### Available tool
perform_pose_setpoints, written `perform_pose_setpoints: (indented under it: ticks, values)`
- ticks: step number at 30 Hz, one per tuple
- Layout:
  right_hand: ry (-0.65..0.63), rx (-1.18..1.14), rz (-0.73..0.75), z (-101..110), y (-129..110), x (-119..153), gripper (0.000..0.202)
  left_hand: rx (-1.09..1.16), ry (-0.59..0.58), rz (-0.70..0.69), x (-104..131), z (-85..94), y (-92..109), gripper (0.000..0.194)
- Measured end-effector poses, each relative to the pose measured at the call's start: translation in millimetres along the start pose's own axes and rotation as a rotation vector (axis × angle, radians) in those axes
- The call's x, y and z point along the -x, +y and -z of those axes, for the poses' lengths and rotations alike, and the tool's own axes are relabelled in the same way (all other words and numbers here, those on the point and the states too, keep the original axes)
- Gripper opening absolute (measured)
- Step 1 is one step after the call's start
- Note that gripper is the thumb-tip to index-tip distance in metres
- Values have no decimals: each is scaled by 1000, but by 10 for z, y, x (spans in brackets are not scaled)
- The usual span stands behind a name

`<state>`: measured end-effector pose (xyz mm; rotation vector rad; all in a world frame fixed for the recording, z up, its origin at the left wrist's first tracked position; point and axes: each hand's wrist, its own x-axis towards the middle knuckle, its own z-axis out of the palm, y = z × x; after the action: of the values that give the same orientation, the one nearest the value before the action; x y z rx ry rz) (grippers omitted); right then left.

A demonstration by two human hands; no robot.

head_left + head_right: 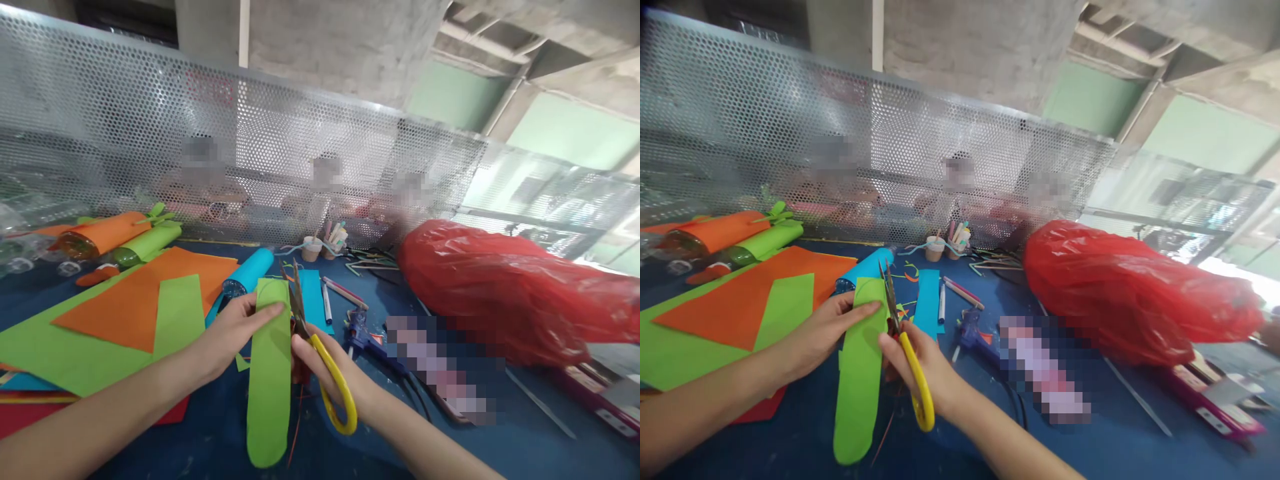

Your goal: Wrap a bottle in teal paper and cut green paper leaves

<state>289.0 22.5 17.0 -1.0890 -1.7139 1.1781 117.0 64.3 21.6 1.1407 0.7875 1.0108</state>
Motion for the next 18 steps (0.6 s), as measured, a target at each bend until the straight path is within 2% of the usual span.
perform_pose_setpoints:
  ticks: [3, 6, 11, 18]
  values:
    - [-115, 10, -33, 30, 37, 31, 45, 47, 8, -30, -13, 16, 24, 22]
    - [-112, 76, -4, 56, 38, 45, 49, 65, 17, -32, -8, 6, 43, 20]
    - [-111, 238, 51, 44, -112, 90, 47, 93, 21, -52, 8, -19, 65, 20]
    - [-88, 410, 144, 38, -166, 141, 36, -33, 69, -91, 51, -17, 150, 21]
